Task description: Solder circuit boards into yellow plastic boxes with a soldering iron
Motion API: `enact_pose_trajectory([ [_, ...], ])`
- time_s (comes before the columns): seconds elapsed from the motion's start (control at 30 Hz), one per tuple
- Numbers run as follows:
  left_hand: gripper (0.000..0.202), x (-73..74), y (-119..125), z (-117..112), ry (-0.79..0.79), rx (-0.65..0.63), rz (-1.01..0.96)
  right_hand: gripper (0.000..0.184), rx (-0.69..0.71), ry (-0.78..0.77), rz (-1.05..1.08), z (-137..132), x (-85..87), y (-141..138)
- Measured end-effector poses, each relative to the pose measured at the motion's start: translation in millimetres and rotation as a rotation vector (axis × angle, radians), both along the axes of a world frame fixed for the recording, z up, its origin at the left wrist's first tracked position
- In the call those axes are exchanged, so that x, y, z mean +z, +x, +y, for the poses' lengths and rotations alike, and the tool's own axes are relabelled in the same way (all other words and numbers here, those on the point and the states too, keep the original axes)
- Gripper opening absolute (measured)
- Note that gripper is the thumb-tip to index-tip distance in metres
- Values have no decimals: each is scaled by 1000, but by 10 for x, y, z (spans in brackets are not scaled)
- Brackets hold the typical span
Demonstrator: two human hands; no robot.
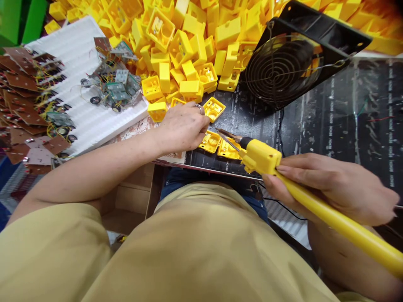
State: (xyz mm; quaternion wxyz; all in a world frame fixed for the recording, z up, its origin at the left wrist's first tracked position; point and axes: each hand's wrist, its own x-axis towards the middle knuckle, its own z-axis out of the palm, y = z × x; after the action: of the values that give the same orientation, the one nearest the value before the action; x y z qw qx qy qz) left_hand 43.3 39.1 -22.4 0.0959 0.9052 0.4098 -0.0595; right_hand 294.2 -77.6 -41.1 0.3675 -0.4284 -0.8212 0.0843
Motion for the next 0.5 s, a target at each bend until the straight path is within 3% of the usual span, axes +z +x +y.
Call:
enact_pose_trajectory([
  [0.27, 19, 3, -7, 9, -21, 5, -23, 10, 8, 24, 64, -9, -87, -58],
  [0.4, 20, -7, -12, 6, 7, -11, -2, 26, 58, 131, 64, 35, -90, -124],
  [0.5, 21, -7, -2, 1, 28, -21, 40, 24, 98, 181, 32, 102, -37, -163],
])
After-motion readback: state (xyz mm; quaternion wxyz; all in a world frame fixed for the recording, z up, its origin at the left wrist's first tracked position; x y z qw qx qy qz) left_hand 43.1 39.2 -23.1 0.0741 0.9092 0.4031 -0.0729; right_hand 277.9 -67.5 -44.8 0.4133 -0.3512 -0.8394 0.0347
